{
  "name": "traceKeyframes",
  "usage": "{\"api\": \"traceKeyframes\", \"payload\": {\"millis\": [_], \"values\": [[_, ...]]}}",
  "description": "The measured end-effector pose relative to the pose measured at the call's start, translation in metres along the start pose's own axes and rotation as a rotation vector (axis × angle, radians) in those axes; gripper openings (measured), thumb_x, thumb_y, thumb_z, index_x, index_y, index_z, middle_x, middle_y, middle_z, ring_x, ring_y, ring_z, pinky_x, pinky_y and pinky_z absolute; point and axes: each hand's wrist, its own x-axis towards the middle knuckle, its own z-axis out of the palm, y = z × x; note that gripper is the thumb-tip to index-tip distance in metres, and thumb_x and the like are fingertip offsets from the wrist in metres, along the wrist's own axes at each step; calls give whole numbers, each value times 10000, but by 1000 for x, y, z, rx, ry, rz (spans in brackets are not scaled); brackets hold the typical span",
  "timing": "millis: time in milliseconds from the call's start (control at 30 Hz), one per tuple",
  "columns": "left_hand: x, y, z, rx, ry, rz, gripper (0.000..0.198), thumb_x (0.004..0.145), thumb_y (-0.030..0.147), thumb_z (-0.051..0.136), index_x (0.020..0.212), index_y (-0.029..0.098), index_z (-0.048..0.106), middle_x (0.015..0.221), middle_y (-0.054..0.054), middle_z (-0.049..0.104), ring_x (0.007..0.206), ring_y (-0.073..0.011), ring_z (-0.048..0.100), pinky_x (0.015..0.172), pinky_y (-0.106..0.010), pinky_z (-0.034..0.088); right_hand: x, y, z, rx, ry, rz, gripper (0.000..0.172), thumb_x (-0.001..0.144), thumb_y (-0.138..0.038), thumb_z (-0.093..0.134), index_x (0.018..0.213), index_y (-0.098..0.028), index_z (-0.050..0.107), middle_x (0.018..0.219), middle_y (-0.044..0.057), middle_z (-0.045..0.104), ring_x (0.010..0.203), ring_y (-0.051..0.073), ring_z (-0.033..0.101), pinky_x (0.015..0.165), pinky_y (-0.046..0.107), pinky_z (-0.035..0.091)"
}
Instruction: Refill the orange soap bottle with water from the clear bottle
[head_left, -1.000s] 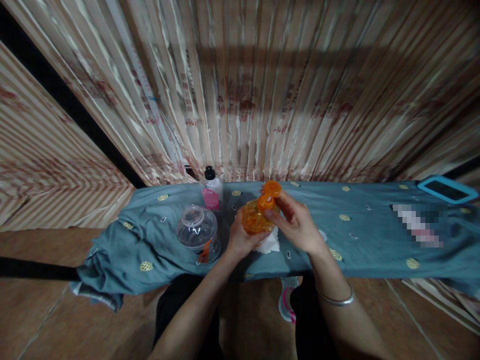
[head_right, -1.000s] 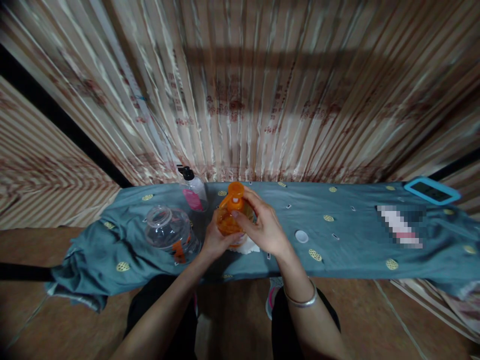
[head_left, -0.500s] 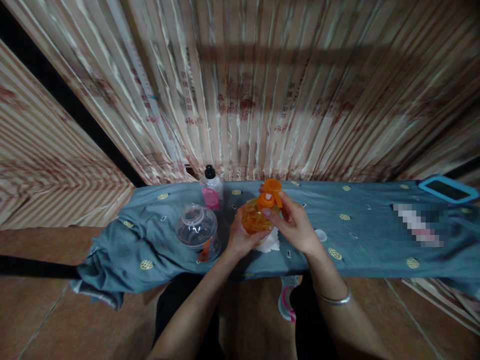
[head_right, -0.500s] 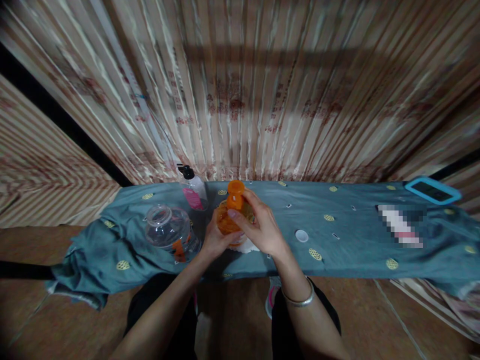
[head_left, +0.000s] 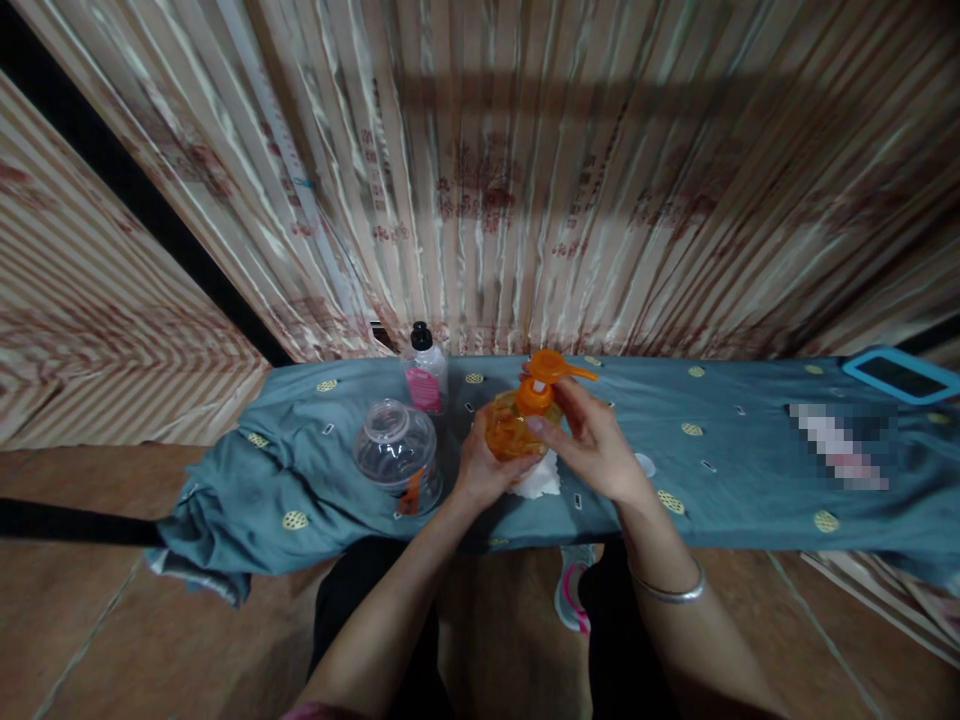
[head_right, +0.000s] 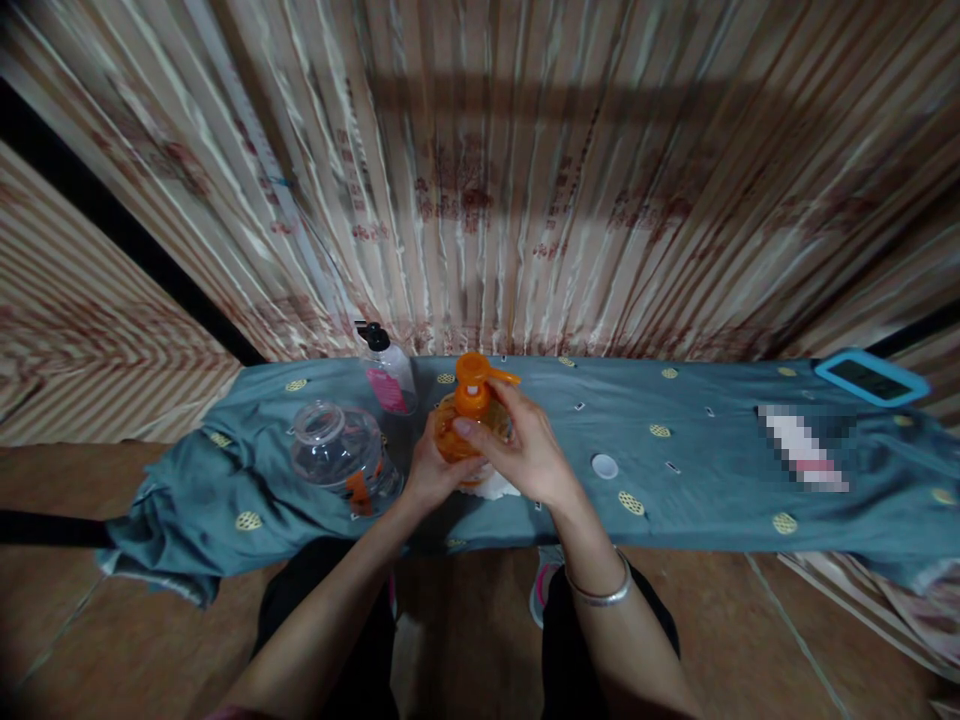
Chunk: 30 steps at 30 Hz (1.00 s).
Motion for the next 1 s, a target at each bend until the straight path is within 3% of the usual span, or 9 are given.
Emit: {"api": "traceKeyframes", "payload": {"millis": [100, 200, 367, 467, 600, 767, 900, 1000], "values": [[0, 0, 0, 20, 5, -9, 716, 566, 363, 829, 1162, 179, 476, 1133, -105, 652, 1053, -270, 636, 931, -438, 497, 0, 7, 6, 13, 61, -1, 584, 669, -435, 809, 1171, -287, 552, 1185, 58, 656, 1119, 273, 610, 1017, 470, 460], [-1, 0, 0, 31, 6, -12, 727, 559, 359, 834, 1167, 183, 477, 1135, -101, 654, 1045, -269, 642, 918, -431, 508, 1, 11, 10, 30, 116, 1, 522, 718, -428, 774, 1161, -297, 530, 1172, 49, 652, 1101, 253, 619, 1002, 464, 475], [0, -1, 0, 19, 6, -8, 757, 563, 373, 836, 1199, 191, 469, 1153, -102, 661, 1065, -268, 642, 938, -433, 504, 2, 2, 2, 60, -14, -12, 343, 834, -406, 655, 1152, -297, 586, 1222, 40, 652, 1195, 256, 570, 1041, 449, 444], [0, 0, 0, 14, 1, -1, 742, 566, 379, 834, 1188, 188, 479, 1157, -104, 658, 1072, -271, 638, 942, -432, 502, 2, -3, -2, 75, -54, -22, 404, 812, -390, 686, 1190, -308, 572, 1257, 31, 638, 1224, 259, 550, 1068, 446, 414], [0, -1, 0, -8, -10, -4, 735, 580, 377, 826, 1193, 181, 471, 1154, -103, 652, 1066, -266, 637, 933, -424, 504, 2, 1, 5, 90, 8, -23, 543, 702, -361, 799, 1174, -304, 536, 1148, 20, 662, 1137, 248, 602, 1010, 417, 463], [-1, -3, 0, 22, 6, -19, 714, 569, 370, 830, 1164, 182, 482, 1121, -89, 661, 1028, -255, 648, 905, -419, 513, 4, 5, 13, 95, 106, -10, 376, 745, -342, 768, 1035, -278, 537, 1046, 13, 656, 1048, 213, 629, 963, 394, 488], [-1, 0, 0, 23, 8, -22, 732, 566, 365, 831, 1181, 190, 474, 1133, -92, 662, 1039, -254, 648, 909, -421, 515, 4, -1, 6, 70, -4, -24, 278, 847, -329, 646, 1108, -275, 564, 1109, 30, 659, 1110, 228, 608, 1003, 409, 460], [0, 2, -1, -5, 5, 1, 738, 569, 366, 828, 1188, 184, 472, 1152, -99, 655, 1057, -253, 642, 928, -416, 508, 3, -5, 2, 52, -62, -37, 341, 843, -351, 642, 1165, -283, 549, 1140, 29, 657, 1114, 239, 610, 1008, 409, 459]]}}
